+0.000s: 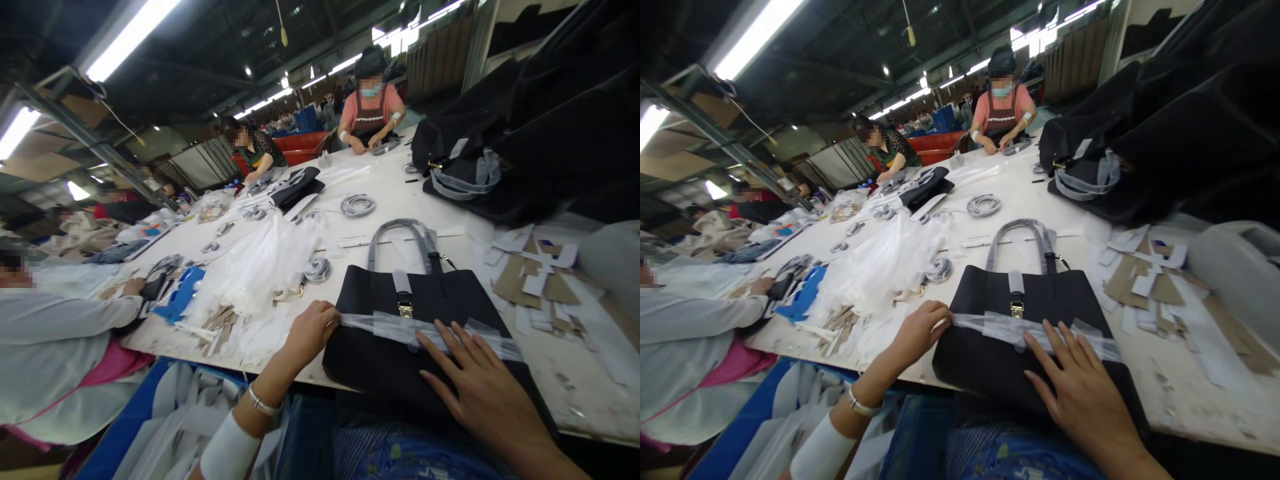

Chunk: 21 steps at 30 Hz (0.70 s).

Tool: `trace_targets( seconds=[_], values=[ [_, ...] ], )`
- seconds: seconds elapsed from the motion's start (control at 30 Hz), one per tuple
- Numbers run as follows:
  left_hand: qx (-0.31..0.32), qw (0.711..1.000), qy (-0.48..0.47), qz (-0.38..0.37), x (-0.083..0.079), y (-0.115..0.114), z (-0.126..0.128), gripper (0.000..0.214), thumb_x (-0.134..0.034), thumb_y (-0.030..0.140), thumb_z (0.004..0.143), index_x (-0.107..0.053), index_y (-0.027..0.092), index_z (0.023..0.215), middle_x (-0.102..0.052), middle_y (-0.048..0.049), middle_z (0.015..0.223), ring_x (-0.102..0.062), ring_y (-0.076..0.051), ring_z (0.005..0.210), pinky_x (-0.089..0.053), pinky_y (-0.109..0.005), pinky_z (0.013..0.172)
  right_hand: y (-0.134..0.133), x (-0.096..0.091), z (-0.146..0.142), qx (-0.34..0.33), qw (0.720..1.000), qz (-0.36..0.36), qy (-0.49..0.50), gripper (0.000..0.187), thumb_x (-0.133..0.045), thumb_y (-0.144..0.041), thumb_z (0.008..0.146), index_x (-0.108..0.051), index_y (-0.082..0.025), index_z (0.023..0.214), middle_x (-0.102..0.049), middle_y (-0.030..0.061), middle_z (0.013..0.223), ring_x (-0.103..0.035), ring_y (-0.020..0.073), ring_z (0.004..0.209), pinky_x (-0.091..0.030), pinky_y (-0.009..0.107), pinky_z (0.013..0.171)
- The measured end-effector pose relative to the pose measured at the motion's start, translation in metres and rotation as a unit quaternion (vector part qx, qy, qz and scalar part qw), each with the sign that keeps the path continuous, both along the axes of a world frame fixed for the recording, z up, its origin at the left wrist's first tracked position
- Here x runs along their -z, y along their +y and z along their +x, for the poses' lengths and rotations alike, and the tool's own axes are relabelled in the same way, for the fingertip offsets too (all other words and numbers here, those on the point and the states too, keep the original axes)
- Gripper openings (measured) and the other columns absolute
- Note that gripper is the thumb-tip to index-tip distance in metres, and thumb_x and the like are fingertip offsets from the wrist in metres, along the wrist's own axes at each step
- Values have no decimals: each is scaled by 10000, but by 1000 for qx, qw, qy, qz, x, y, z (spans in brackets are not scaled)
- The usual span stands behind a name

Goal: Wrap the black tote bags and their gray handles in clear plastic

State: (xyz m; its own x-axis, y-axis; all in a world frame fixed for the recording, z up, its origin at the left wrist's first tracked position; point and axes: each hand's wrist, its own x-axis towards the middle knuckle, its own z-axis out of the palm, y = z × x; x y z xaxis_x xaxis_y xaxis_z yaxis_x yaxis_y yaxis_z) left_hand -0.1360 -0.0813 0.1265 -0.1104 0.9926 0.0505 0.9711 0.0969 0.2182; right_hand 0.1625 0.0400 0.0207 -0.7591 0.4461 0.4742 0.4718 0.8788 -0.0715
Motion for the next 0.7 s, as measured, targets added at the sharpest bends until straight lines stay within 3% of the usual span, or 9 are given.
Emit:
trace_targets(
  seconds=[0.17, 0.3, 0.53, 0.7],
  values=[
    [46, 996, 7, -76, -16, 16, -8, 140, -656, 169, 833, -669, 240, 952, -646, 6, 955, -627, -153, 879, -489, -227, 738, 0, -2, -1, -3, 1000, 4, 9, 531, -471, -457, 947, -521, -229, 1423, -397, 157, 1531, -435, 421, 1338, -376, 610, 1056],
    [44, 996, 28, -71, -6, 20, -7, 99, -688, 169, 771, -641, 234, 829, -623, 16, 874, -604, -155, 847, -458, -210, 672, 0, -3, -1, -7, 1000, 10, 15, 527, -464, -450, 946, -523, -230, 1421, -401, 157, 1528, -438, 423, 1334, -387, 613, 1042],
    [-89, 993, 73, 36, 35, 2, 13, 118, -494, 145, 921, -588, 217, 910, -606, -27, 889, -587, -169, 827, -465, -238, 692, 1, 3, 0, -11, 1000, 5, 21, 525, -478, -443, 939, -523, -240, 1422, -358, 150, 1555, -435, 430, 1335, -377, 610, 1052],
    [-180, 976, 48, 112, 50, -4, 18, 167, -504, 127, 905, -541, 215, 1041, -618, -22, 993, -615, -143, 835, -484, -219, 669, 2, 4, 1, -13, 1000, 7, 6, 554, -495, -434, 934, -479, -236, 1450, -311, 178, 1572, -403, 426, 1358, -362, 614, 1064]
  ],
)
